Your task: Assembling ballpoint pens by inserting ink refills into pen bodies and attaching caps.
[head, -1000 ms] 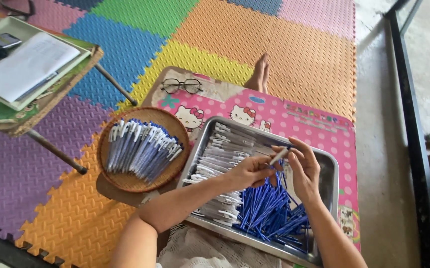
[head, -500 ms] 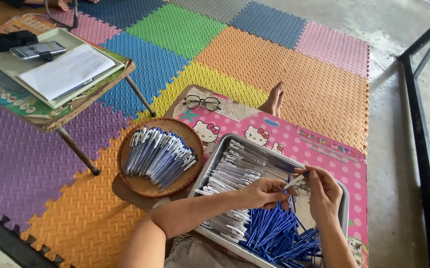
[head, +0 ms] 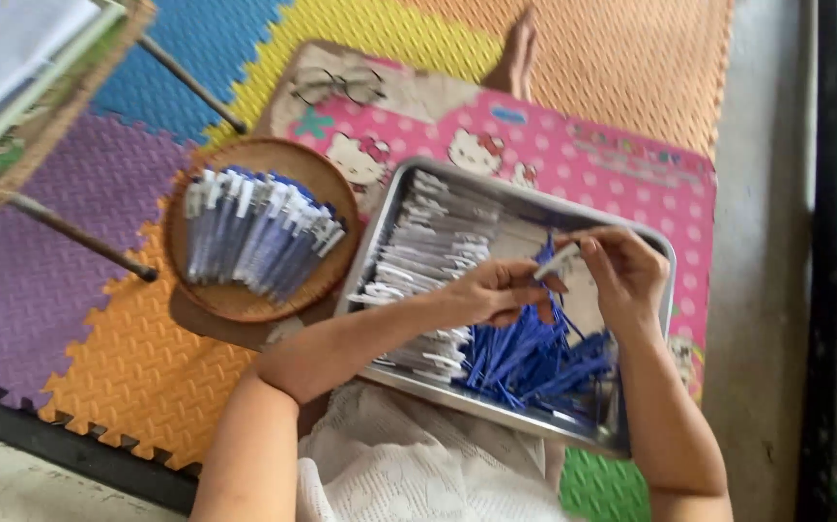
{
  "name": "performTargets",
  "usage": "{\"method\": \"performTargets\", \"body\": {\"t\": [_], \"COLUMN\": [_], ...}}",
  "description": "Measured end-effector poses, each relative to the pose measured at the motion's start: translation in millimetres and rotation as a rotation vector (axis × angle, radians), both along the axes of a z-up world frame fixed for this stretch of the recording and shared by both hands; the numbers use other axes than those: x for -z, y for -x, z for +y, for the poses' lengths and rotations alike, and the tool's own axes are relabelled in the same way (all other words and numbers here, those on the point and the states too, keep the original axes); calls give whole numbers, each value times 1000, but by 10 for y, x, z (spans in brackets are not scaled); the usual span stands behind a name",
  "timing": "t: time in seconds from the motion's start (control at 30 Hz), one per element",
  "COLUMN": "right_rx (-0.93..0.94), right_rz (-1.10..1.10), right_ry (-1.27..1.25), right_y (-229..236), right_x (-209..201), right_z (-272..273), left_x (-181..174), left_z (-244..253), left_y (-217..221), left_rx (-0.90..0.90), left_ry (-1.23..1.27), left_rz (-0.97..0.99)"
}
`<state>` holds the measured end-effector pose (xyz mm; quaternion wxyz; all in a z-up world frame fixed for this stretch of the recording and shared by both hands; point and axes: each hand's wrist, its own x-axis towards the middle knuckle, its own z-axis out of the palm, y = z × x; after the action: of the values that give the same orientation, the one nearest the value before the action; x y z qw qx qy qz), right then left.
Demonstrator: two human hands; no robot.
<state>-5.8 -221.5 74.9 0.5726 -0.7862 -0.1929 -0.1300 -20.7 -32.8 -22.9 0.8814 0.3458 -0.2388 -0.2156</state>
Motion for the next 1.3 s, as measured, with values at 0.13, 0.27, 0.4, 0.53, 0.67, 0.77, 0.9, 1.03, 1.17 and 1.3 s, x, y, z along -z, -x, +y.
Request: {"method": "performTargets", "body": {"t": [0.13, 0.27, 0.4, 0.53, 0.67, 0.77, 0.9, 1.03, 1.17, 1.3], "right_rx": [-68, -120, -133, -134, -83, -71, -80, -121, -135, -176], "right_rz": [25, 81, 100, 84, 18, -44, -165, -214, 26, 205], "right_ry": [-184, -301, -257, -216, -162, -113, 45, 77, -198, -467], "right_y": [-74, -119, -91, -84, -75, -62, -34, -31, -115, -111], "right_x": [169, 207, 123, 151, 226, 185, 52, 89, 235, 302], "right_z": [-98, -102, -88, -97, -119, -56, -10, 12, -54, -76], "left_x": [-191, -258, -285, -272, -280, -249, -161, -86, -244, -215], "left_z": [74, 122, 172, 190, 179, 166, 183, 142, 179, 197], "left_y": [62, 55, 69, 62, 62, 54, 28, 31, 44, 31], "left_rx": [53, 91, 143, 191, 102, 67, 23, 6, 75, 145], "left_ry": [-47, -71, -78, -84, -119, -130, -122, -73, -84, -99], "left_rz": [-6, -4, 21, 26, -11, -22, -28, -43, -66, -53]}}
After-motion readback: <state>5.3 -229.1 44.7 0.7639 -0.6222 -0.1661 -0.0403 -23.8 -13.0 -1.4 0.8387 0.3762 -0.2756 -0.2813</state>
